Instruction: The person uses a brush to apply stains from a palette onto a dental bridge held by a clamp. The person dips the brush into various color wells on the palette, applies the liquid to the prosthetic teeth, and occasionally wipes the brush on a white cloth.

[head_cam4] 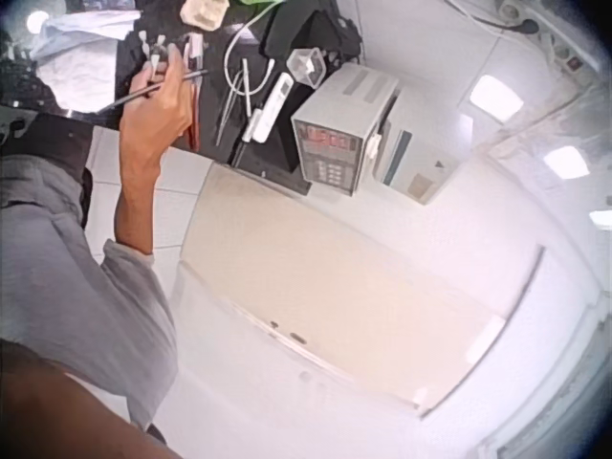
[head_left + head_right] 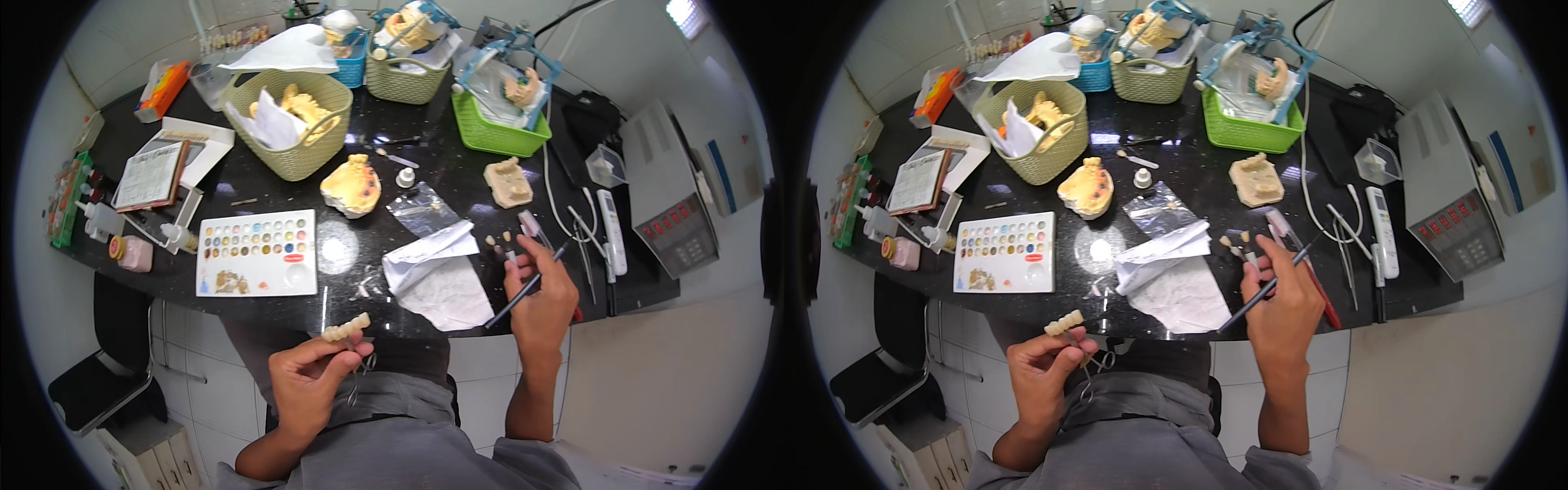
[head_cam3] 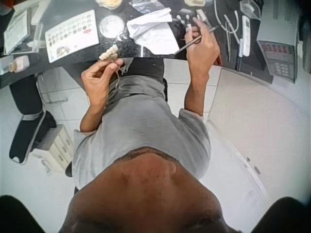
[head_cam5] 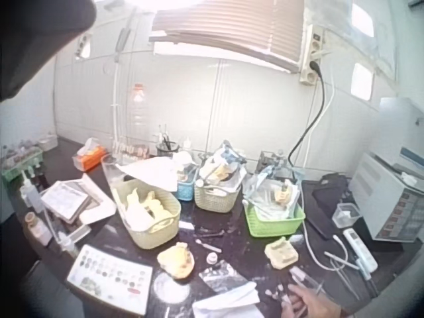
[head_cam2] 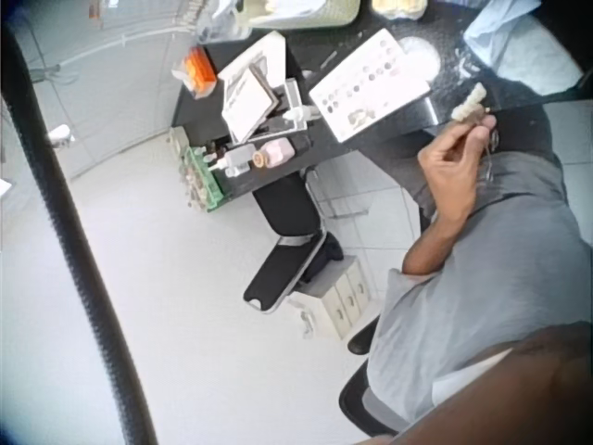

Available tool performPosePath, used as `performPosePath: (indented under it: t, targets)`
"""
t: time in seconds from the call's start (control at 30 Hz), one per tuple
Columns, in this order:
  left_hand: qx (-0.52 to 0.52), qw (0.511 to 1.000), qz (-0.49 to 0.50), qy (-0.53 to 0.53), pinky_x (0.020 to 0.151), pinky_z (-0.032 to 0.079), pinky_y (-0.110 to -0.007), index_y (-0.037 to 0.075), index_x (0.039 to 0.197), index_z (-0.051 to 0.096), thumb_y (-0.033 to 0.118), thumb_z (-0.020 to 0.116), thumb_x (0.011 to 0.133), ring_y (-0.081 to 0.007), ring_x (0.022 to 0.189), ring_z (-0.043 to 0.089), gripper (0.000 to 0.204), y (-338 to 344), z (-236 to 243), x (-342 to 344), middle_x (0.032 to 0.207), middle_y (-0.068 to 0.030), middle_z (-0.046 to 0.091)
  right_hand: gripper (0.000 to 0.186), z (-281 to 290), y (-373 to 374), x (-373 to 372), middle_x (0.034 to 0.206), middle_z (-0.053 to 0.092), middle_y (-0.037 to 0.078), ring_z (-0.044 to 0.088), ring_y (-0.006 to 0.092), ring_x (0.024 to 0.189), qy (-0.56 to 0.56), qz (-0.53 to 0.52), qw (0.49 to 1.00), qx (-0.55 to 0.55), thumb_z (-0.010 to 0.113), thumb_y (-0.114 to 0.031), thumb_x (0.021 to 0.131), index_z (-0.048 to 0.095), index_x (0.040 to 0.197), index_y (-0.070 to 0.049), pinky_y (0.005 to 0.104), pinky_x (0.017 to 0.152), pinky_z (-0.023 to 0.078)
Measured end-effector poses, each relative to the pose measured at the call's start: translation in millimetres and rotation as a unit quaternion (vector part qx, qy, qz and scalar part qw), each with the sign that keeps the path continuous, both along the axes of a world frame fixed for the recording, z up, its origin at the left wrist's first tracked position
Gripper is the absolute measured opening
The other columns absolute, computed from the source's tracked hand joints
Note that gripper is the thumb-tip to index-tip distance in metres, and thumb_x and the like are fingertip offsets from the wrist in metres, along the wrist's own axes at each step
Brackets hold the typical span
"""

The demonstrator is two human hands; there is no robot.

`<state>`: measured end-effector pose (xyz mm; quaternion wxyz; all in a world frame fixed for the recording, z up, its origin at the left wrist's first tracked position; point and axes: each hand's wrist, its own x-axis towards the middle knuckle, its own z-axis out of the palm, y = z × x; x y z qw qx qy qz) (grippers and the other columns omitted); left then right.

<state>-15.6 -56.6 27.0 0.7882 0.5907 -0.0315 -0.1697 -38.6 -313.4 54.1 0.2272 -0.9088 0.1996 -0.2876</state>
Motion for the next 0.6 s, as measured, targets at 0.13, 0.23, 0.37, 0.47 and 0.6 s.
performPosePath:
  t: [0.13,0.23,0.37,0.47,0.6]
  targets:
    - [-0.014,1.000,-0.009,-0.002,0.076,0.056,-0.030,-0.009,0.096,0.065,-0.005,0.064,0.083,-0.0232,0.087,0.067,0.014,-6,2,0,0.099,-0.0204,0.065,0.031,0,1,-6,0.076,0.060,0.009,0.060,0.0165,0.064,-0.041,0.008,0.999,0.003,0.067,0.003,0.072,0.064,0.103,0.000,0.0277,0.057,0.048]
    - [-0.029,0.999,-0.018,-0.005,0.076,0.056,-0.030,-0.009,0.096,0.064,-0.004,0.064,0.083,-0.0231,0.087,0.067,0.014,-10,2,1,0.100,-0.0206,0.065,0.030,0,1,-10,0.076,0.060,0.009,0.059,0.0150,0.062,-0.059,0.010,0.998,0.012,0.068,0.003,0.072,0.064,0.102,0.000,0.0257,0.056,0.048]
    - [-0.025,0.999,-0.025,0.011,0.077,0.055,-0.030,-0.009,0.097,0.064,-0.005,0.064,0.083,-0.0233,0.089,0.066,0.015,-13,7,1,0.099,-0.0204,0.065,0.029,-2,3,-11,0.076,0.060,0.009,0.060,0.0161,0.062,-0.057,0.017,0.998,0.015,0.068,0.003,0.073,0.064,0.101,0.000,0.0269,0.057,0.049]
    - [-0.022,0.999,-0.028,0.016,0.079,0.055,-0.030,-0.009,0.097,0.064,-0.005,0.063,0.083,-0.0234,0.090,0.066,0.015,-10,8,-1,0.099,-0.0202,0.065,0.028,-3,0,-10,0.078,0.060,0.010,0.060,0.0176,0.064,-0.018,0.015,1.000,0.019,0.068,0.003,0.073,0.064,0.101,-0.001,0.0286,0.059,0.049]
    - [-0.015,0.999,-0.024,0.024,0.080,0.054,-0.030,-0.010,0.098,0.063,-0.007,0.062,0.083,-0.0233,0.090,0.066,0.016,1,6,-4,0.099,-0.0196,0.065,0.029,-2,0,-8,0.079,0.061,0.011,0.060,0.0202,0.066,0.026,0.014,0.999,0.013,0.070,0.000,0.072,0.064,0.101,-0.001,0.0313,0.062,0.048]
